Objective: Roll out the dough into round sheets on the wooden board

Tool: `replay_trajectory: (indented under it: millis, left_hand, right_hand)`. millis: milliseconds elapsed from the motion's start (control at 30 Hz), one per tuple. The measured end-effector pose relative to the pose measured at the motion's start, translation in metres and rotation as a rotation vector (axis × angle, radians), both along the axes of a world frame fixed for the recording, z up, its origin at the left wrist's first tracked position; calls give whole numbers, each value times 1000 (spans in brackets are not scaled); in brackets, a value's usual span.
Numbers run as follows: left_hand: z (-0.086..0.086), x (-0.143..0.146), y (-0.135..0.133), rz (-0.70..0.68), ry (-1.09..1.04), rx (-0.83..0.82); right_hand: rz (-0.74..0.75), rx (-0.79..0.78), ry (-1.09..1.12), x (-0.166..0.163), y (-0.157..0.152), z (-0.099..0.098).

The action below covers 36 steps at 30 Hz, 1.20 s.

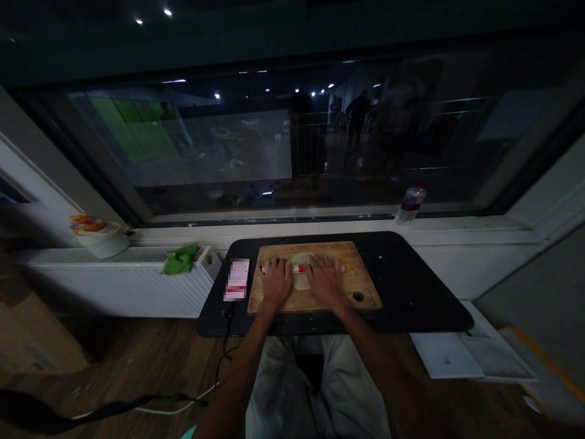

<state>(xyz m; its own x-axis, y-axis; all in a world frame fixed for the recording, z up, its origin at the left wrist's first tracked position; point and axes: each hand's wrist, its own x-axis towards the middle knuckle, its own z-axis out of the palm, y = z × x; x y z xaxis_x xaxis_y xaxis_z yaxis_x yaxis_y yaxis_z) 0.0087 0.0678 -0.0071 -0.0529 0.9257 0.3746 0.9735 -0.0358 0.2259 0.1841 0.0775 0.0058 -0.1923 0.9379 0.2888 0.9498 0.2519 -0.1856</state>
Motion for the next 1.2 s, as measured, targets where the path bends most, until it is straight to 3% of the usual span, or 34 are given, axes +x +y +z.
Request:
replay_trajectory:
  millis: [333, 533, 733, 1200]
  left_hand:
    - [-2, 0, 1, -26, -12, -6]
    - [-2, 0, 2, -32, -48, -7]
    - [-4, -1, 3, -48, -59, -5]
    - [-2, 1, 0, 57, -67, 4]
  right_hand:
    - [25, 219, 58, -10, -93, -47]
    - [70, 299, 69, -14, -115, -57]
    - [118, 283, 41, -4, -88, -51]
    - [44, -64, -15, 4, 21, 1]
